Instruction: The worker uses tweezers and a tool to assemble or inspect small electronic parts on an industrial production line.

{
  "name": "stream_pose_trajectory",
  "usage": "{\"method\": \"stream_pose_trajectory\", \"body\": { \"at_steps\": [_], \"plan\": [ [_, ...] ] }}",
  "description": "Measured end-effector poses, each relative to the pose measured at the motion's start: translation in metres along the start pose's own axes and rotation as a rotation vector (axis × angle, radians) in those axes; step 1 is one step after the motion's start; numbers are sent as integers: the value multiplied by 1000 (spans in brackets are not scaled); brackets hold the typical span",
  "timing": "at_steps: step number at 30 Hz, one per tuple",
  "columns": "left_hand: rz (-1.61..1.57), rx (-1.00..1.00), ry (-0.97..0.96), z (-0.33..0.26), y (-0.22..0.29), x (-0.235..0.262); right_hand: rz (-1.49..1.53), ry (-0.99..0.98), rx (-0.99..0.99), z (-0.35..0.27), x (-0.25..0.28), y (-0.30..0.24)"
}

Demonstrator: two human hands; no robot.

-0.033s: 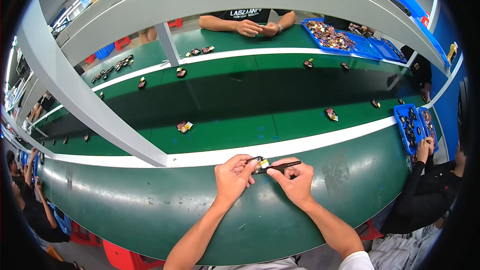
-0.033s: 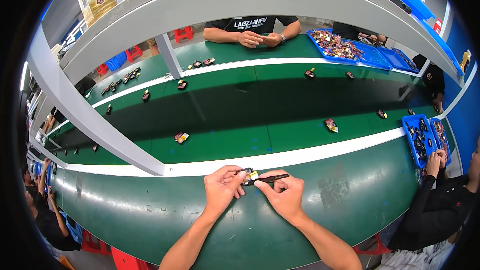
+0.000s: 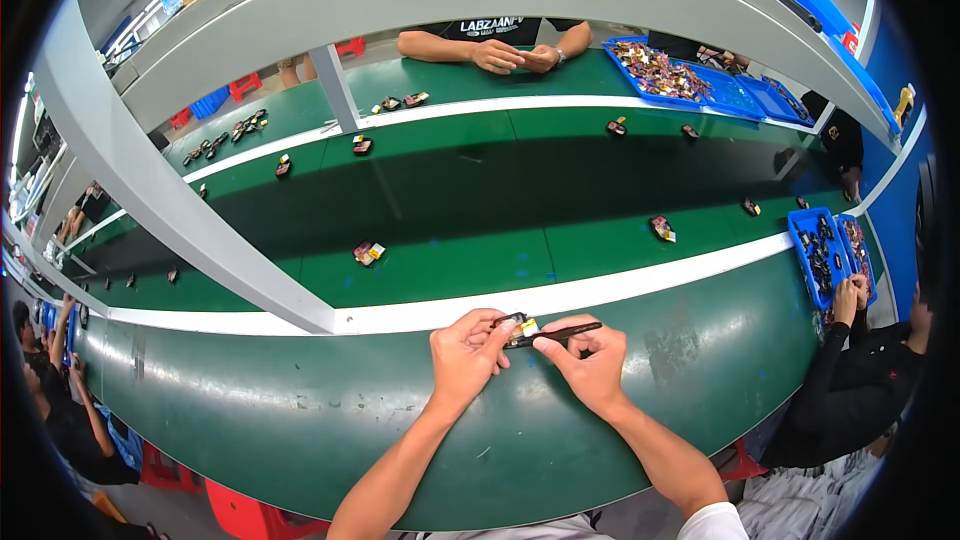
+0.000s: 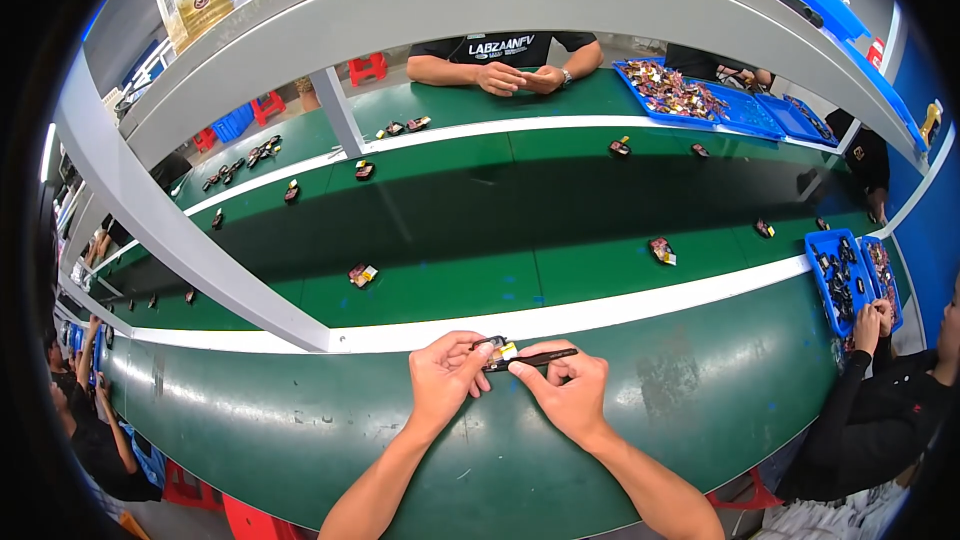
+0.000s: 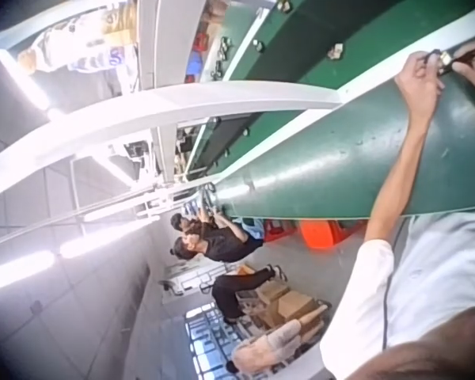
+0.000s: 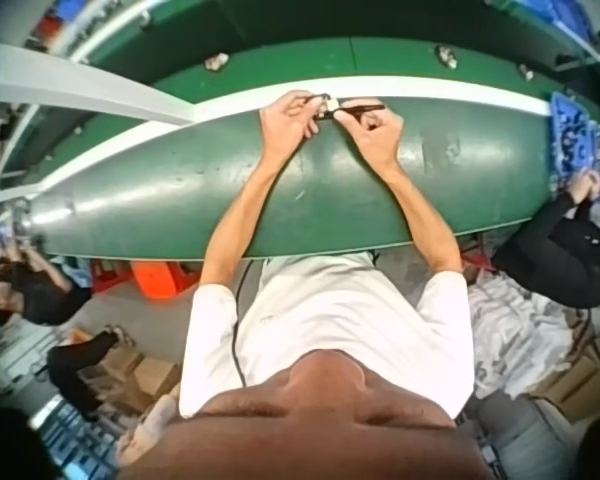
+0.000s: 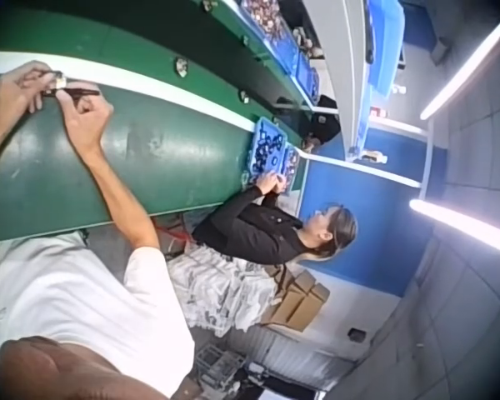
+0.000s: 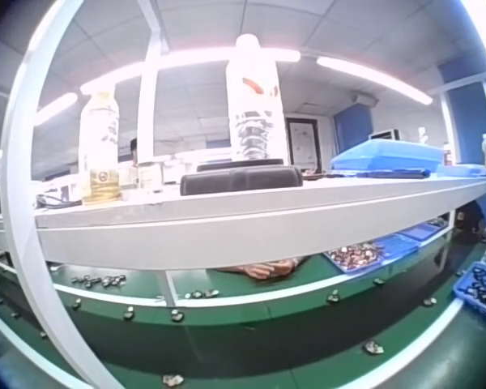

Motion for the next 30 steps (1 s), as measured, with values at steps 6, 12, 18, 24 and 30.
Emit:
{"method": "stream_pose_trajectory", "body": {
  "at_steps": [6, 12, 18, 24, 30],
  "plan": [
    [-37, 16, -54, 0, -1, -3, 286, -13, -88, 2, -6, 13],
    [-71, -5, -82, 0, 0, -6, 535, -36, -209, 2, -8, 20],
    [-72, -28, -80, 1, -1, -4, 525, -34, -246, 1, -11, 23],
    [-82, -45, -84, 2, -3, -1, 520, -21, -297, 2, -12, 20],
    [-109, -64, -72, 1, -1, -1, 502, -24, -339, 1, -12, 19]
  ]
}}
Point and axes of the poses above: each hand's wrist, its own z-axis towards the middle knuckle, its own x-axis out of the back of the hand, y = z × x, the point moved 9 cm from there along z, towards the middle knuckle, and after that the axes turned 12 degrees about -y, right-handed, at the moved point
